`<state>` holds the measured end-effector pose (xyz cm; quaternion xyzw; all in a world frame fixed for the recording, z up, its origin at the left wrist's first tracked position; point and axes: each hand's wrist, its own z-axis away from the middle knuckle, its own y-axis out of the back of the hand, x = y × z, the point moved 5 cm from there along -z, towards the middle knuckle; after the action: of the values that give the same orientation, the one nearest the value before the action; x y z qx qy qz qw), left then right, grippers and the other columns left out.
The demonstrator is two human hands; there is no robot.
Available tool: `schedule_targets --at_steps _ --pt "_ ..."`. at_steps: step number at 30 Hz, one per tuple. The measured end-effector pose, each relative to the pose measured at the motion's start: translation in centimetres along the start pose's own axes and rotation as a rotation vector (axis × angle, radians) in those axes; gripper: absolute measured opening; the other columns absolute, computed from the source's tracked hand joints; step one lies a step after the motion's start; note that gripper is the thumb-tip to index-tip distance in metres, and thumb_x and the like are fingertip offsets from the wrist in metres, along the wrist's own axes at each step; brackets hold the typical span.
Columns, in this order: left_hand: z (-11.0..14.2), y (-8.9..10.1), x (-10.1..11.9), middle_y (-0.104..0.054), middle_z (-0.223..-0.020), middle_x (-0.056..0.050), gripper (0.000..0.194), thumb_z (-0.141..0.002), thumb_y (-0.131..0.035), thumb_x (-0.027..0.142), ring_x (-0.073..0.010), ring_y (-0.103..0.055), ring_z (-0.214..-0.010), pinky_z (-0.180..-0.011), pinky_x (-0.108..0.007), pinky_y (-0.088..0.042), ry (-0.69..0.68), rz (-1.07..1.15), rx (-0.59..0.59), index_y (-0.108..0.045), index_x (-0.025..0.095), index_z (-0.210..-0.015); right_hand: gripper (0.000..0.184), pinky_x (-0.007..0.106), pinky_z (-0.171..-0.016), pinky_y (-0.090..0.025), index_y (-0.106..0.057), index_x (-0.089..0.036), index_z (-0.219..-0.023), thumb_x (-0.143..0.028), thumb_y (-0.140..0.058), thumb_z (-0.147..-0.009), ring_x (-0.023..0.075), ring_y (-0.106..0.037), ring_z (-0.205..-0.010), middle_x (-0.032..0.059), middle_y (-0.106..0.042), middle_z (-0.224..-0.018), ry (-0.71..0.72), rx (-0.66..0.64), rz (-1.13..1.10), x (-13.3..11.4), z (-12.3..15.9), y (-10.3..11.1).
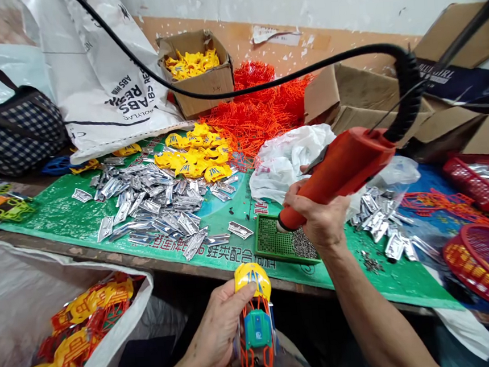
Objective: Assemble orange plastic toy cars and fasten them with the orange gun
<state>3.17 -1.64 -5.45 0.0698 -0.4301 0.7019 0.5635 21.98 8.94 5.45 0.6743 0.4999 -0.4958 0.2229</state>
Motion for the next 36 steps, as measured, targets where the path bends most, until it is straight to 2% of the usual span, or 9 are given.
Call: schedule_targets --at_steps 3,5,7,10,13,18,24,27,36 --pt "-0.1 0.0 -0.1 -0.068 -0.063 -0.004 0.037 -0.068 -0.083 0.042 -0.0115 -0.059 -0.048 -0.048 -0.021 -0.048 -0.002 0.007 0.006 -0.071 0.01 -0.084 0.015 0.03 -0.052 -0.048 -0.062 -0.018 -0.062 -0.015 -0.076 -0.058 0.0119 -0.054 -0.05 -0.0037 -0.062 -0.06 -0.014 0.031 -0.002 -0.5 -0.3 0.1" --pt "0.0 -0.1 -0.1 -0.068 -0.063 -0.004 0.038 -0.067 -0.084 0.042 -0.0131 -0.061 -0.048 -0.048 -0.023 -0.05 0.007 0.019 0.008 -0.071 0.01 -0.083 0.018 0.03 -0.052 -0.048 -0.061 -0.019 -0.063 -0.014 -0.077 -0.057 0.012 -0.055 -0.051 -0.0041 -0.061 -0.061 -0.02 0.059 -0.045 -1.6 -0.2 0.3" --pt "0.0 -0.2 -0.1 -0.068 -0.063 -0.004 0.037 -0.066 -0.084 0.041 -0.0138 -0.061 -0.049 -0.048 -0.024 -0.05 0.012 0.037 0.009 -0.071 0.011 -0.083 0.022 0.031 -0.053 -0.049 -0.064 -0.02 -0.072 -0.011 -0.077 -0.057 0.0128 -0.055 -0.051 -0.0043 -0.061 -0.061 -0.026 0.067 -0.12 -3.2 0.3 0.4" --pt "0.0 -0.1 0.0 -0.07 -0.064 -0.005 0.037 -0.065 -0.085 0.039 -0.0129 -0.062 -0.05 -0.048 -0.022 -0.049 0.006 0.05 0.02 -0.073 0.01 -0.083 0.046 0.032 -0.057 -0.051 -0.067 -0.024 -0.103 -0.008 -0.073 -0.061 0.0145 -0.057 -0.055 -0.0045 -0.061 -0.062 -0.082 -0.039 -0.223 -5.5 2.1 0.2" --pt "-0.1 0.0 0.0 -0.071 -0.067 -0.007 0.037 -0.062 -0.087 0.037 -0.0125 -0.062 -0.052 -0.05 -0.021 -0.049 0.004 0.071 0.034 -0.074 0.008 -0.082 0.055 0.033 -0.063 -0.053 -0.061 -0.028 -0.117 -0.007 -0.07 -0.068 0.0144 -0.059 -0.061 -0.0047 -0.062 -0.068 -0.168 -0.191 -0.284 -6.6 4.7 -0.2" --pt "-0.2 0.0 -0.1 -0.072 -0.069 -0.006 0.035 -0.063 -0.087 0.035 -0.0113 -0.062 -0.054 -0.052 -0.02 -0.048 -0.014 0.094 0.004 -0.074 0.009 -0.083 0.055 0.031 -0.069 -0.053 -0.056 -0.03 -0.123 -0.01 -0.071 -0.075 0.0126 -0.06 -0.068 -0.0056 -0.062 -0.076 -0.191 -0.25 -0.315 -6.2 7.4 -0.4" --pt "0.0 -0.1 0.1 -0.072 -0.071 -0.006 0.036 -0.064 -0.086 0.036 -0.0108 -0.062 -0.055 -0.051 -0.019 -0.046 -0.019 0.094 0.0 -0.074 0.009 -0.085 0.04 0.029 -0.071 -0.053 -0.059 -0.03 -0.107 -0.008 -0.071 -0.076 0.0106 -0.061 -0.07 -0.007 -0.062 -0.078 -0.219 -0.271 -0.313 -5.5 7.9 -0.8" --pt "0.0 -0.1 0.1 -0.072 -0.07 -0.006 0.036 -0.064 -0.086 0.035 -0.0104 -0.061 -0.053 -0.05 -0.019 -0.046 -0.013 0.095 0.002 -0.074 0.009 -0.085 0.036 0.03 -0.072 -0.053 -0.058 -0.03 -0.105 -0.012 -0.073 -0.077 0.0112 -0.062 -0.07 -0.0067 -0.062 -0.079 -0.215 -0.301 -0.279 -5.3 7.9 -0.7" --pt "0.1 -0.4 0.2 -0.07 -0.067 -0.003 0.035 -0.062 -0.087 0.036 -0.0104 -0.059 -0.054 -0.051 -0.019 -0.046 -0.017 0.094 0.013 -0.073 0.01 -0.082 0.049 0.036 -0.071 -0.052 -0.053 -0.034 -0.119 -0.023 -0.076 -0.077 0.0156 -0.06 -0.067 -0.0058 -0.06 -0.076 -0.203 -0.326 -0.156 -5.0 8.1 -0.6"
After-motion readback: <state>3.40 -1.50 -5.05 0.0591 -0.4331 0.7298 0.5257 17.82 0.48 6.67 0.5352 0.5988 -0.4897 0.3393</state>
